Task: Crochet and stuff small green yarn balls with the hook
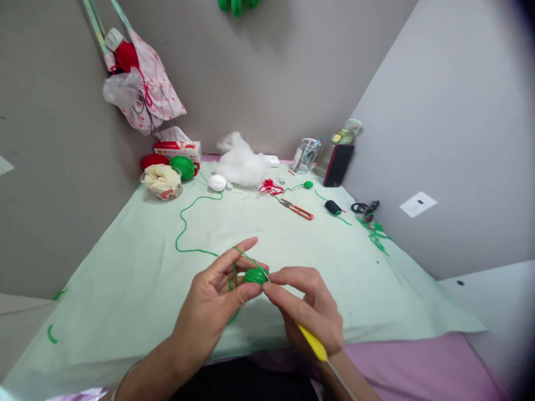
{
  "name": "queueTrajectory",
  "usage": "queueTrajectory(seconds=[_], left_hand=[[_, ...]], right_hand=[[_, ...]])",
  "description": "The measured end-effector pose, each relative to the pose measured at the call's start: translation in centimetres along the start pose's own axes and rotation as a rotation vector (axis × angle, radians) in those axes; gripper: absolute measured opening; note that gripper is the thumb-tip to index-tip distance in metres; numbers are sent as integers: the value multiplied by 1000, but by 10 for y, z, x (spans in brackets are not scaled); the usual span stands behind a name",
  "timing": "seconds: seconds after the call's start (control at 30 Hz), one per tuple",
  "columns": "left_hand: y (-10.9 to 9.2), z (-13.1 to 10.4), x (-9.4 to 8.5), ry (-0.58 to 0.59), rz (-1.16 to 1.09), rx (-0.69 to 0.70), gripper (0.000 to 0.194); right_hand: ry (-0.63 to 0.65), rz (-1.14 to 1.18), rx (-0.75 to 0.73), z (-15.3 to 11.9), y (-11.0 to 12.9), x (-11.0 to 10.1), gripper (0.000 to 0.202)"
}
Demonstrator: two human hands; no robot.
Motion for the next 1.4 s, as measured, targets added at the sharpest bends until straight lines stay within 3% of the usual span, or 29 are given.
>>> queueTrajectory(seconds=[0.1, 0.2, 0.3, 0.37, 0.5, 0.8, 1.07, 1.2, 1.27, 1.4], left_hand=[[7, -7, 13, -55, -120, -65, 58], [8, -8, 20, -12, -294, -203, 56], [6, -5, 18, 112, -453, -350, 55], [6, -2, 15, 172, -479, -374, 59], [6, -1, 7, 165, -396, -338, 66], [-4, 4, -8, 114, -146, -199, 62], [-10, 8, -21, 283, 20, -114, 57], [-8, 8, -21, 272, 40, -113, 52], [-3, 8, -18, 243, 12, -128, 50], [7, 8, -10, 239, -99, -149, 52]], right_hand=[[-45, -156, -80, -7, 1, 1, 39], [-41, -197, -99, -14, 1, 0, 47], [-56, -30, 34, -17, -1, 2, 47], [-105, 166, 172, -17, -3, 3, 40], [-79, 417, 301, -11, -5, 1, 32], [11, 475, 354, 1, -5, -19, 33], [-80, 706, 655, 5, -10, -21, 17], [-103, 940, 811, 6, -10, -12, 14], [-113, 959, 821, 4, -7, -6, 14], [-112, 699, 669, -1, -1, 3, 17]])
Point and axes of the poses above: each hand's wrist, its own z-axis towards the middle knuckle, its own x-axis out of the palm, y = z × x, the point moved 1 cm from there along z, towards the middle knuckle, and after that the axes turned 3 degrees about -y, right-handed, at the moved point
